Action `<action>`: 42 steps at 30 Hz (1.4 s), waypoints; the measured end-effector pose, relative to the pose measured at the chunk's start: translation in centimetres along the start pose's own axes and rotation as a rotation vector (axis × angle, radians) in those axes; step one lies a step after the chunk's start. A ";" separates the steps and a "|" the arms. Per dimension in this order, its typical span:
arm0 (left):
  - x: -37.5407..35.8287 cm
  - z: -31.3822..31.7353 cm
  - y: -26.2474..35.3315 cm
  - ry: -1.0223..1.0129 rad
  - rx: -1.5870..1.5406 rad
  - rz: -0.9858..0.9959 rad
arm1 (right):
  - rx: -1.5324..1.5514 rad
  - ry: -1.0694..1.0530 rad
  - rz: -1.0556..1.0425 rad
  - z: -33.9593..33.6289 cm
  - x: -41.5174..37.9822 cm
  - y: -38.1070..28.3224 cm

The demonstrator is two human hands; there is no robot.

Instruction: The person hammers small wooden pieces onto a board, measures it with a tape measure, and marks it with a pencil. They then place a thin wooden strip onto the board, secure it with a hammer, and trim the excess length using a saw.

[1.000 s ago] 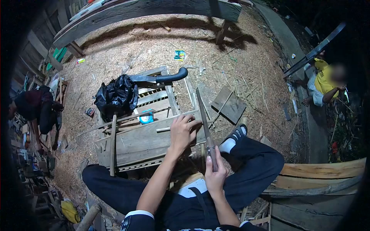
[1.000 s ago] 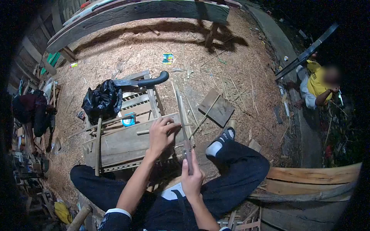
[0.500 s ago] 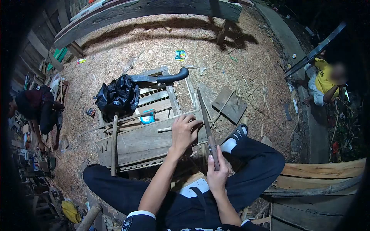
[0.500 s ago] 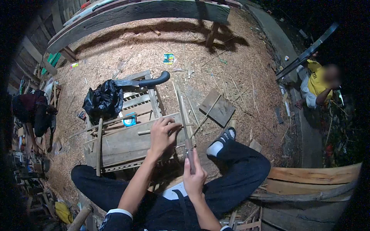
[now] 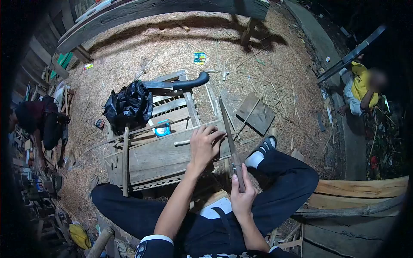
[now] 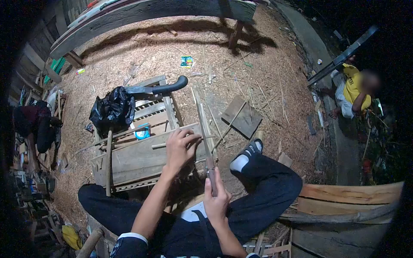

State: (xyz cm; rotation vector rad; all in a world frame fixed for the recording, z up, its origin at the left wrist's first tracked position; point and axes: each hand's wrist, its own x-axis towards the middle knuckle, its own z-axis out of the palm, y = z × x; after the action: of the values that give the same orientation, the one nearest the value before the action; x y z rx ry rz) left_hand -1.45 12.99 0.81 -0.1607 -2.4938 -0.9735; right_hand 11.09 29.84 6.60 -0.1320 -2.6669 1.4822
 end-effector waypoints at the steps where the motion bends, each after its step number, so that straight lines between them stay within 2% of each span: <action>1: 0.0 0.0 0.0 -0.005 0.004 -0.007 | -0.008 0.015 -0.032 0.2 0.4 -0.3; 6: 0.1 -0.2 0.1 0.023 0.005 0.002 | -0.029 0.041 -0.125 -0.2 -0.1 -0.2; 8: 0.0 -0.1 0.0 -0.014 -0.039 -0.025 | -0.004 0.010 -0.024 -0.6 -0.8 -0.4; 11: 0.0 -0.3 0.1 -0.023 -0.021 -0.011 | -0.040 0.021 -0.076 -0.2 0.4 -0.5; 15: -0.1 0.0 -0.3 -0.008 -0.028 -0.003 | -0.033 -0.022 -0.015 -0.2 1.1 -0.9; 17: -0.3 0.2 -0.3 -0.013 -0.046 -0.022 | -0.041 0.033 -0.135 -0.6 0.3 -0.2; 18: -0.3 0.1 -0.3 -0.011 -0.046 -0.024 | -0.010 0.004 -0.055 -0.9 -0.2 -0.6; 21: -0.3 0.1 -0.2 -0.020 -0.039 -0.003 | -0.053 0.054 -0.126 -0.3 0.1 -0.4; 25: -0.2 -0.1 -0.1 -0.026 -0.031 0.001 | 0.005 0.007 -0.031 0.3 0.9 -0.5; 28: -0.1 -0.1 -0.1 -0.008 -0.041 0.005 | 0.005 0.041 -0.105 0.0 0.3 -0.2; 31: -0.2 -0.1 -0.2 -0.026 -0.041 -0.002 | 0.017 0.014 -0.010 -0.2 -0.1 -0.4; 33: -0.3 -0.1 -0.2 -0.036 -0.033 -0.001 | -0.018 0.042 -0.075 0.3 0.6 -0.4; 37: -0.2 -0.2 -0.2 -0.017 -0.034 0.010 | -0.043 0.037 -0.055 0.0 0.8 -0.8; 42: -0.4 0.1 -0.3 -0.028 -0.033 0.014 | -0.078 0.047 -0.130 -0.4 0.1 -0.4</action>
State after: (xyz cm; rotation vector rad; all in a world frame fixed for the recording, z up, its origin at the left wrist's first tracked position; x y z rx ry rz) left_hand -1.16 12.88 0.40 -0.2036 -2.4989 -1.0140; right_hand 11.05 29.93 7.14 0.0014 -2.6417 1.3214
